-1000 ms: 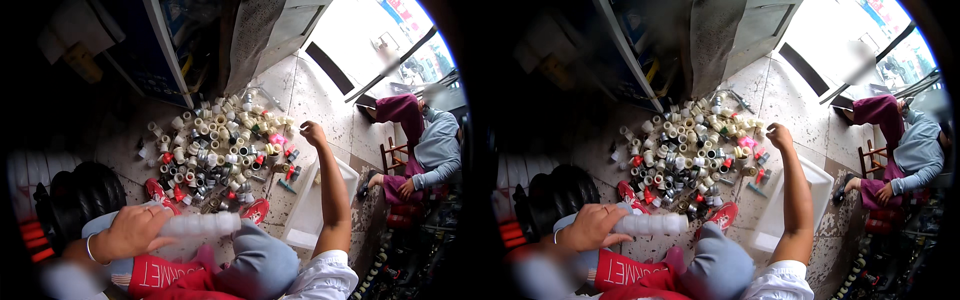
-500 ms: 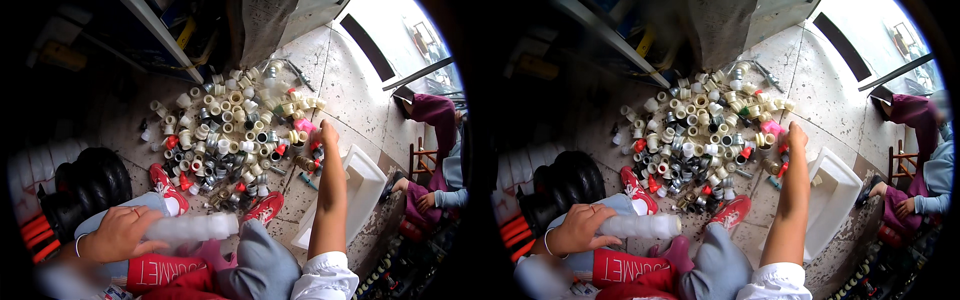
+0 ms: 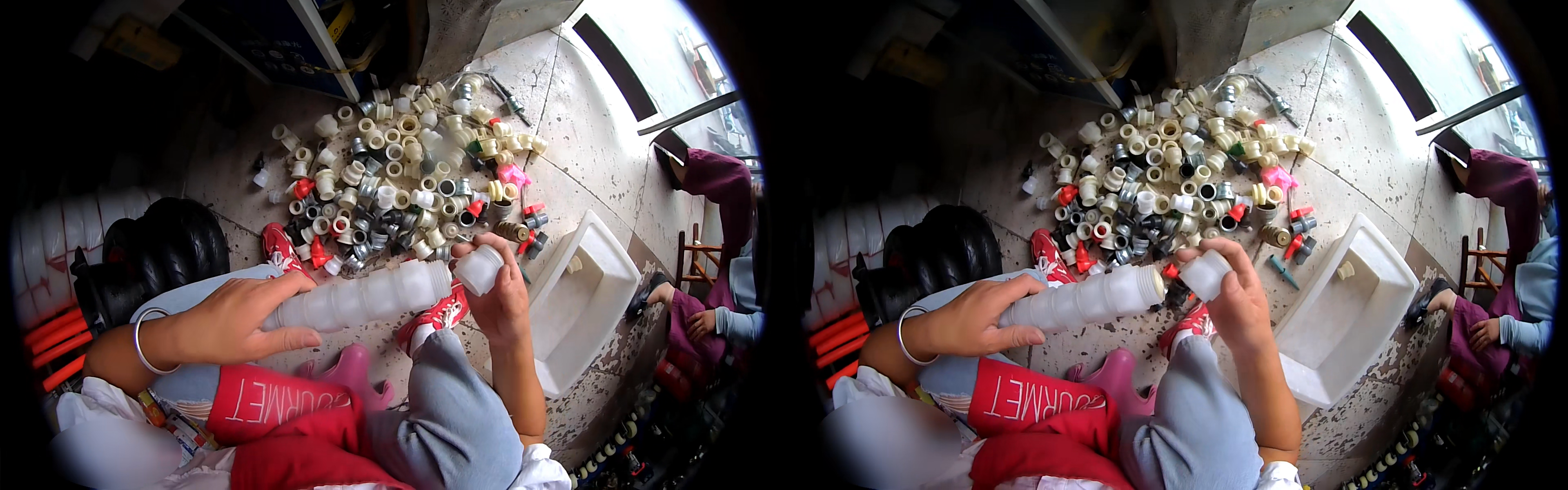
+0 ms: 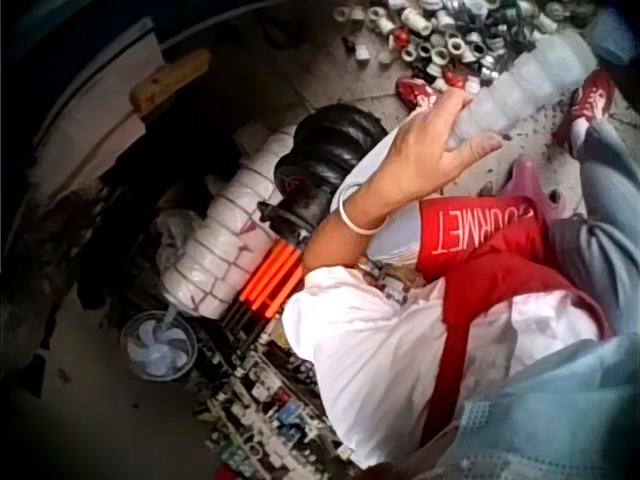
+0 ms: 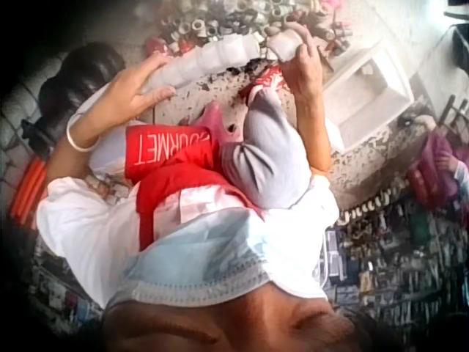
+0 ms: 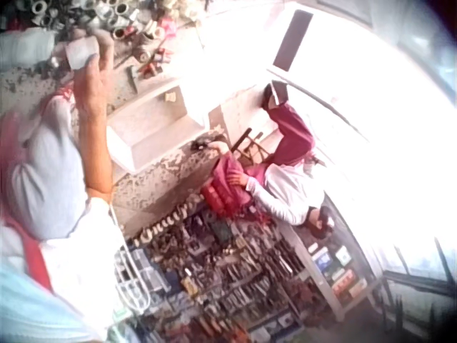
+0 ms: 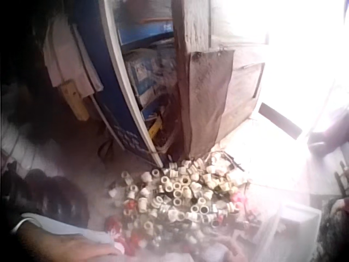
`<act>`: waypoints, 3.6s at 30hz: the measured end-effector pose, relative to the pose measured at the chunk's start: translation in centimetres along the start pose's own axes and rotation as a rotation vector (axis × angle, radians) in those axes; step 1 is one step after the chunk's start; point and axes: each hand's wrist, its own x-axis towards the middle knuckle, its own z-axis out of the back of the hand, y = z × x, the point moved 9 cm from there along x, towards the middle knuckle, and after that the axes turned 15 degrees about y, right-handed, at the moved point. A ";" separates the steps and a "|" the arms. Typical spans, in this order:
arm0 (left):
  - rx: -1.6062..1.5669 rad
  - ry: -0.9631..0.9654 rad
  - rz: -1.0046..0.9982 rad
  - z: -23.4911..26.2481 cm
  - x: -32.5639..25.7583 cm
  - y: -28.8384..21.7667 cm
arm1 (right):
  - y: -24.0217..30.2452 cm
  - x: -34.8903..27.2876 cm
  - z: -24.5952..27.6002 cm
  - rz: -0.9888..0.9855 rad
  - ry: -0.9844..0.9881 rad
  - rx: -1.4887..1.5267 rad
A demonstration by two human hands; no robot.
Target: The person sits on the floor and assembles various plastic plumbing fittings by hand. They pick up individual pieces from a large pile and screw them together to form a long, segmented chain. The person occasionally pauses to select specific fittings or adjust the alignment of the assembled chain.
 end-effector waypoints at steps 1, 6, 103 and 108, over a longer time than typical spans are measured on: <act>-0.006 0.016 -0.009 -0.3 0.2 -0.1 | -0.1 -0.3 -0.5 0.010 -0.032 0.035; -0.142 0.070 0.072 -1.2 1.6 0.9 | 1.2 -0.7 -1.2 0.064 -0.062 -0.028; 0.656 -0.106 0.024 -0.9 1.0 1.7 | -4.1 -1.6 1.2 -0.588 0.161 -0.736; 0.609 -0.089 0.050 -0.7 1.2 2.2 | -4.0 -1.2 -0.3 -0.462 0.233 -0.675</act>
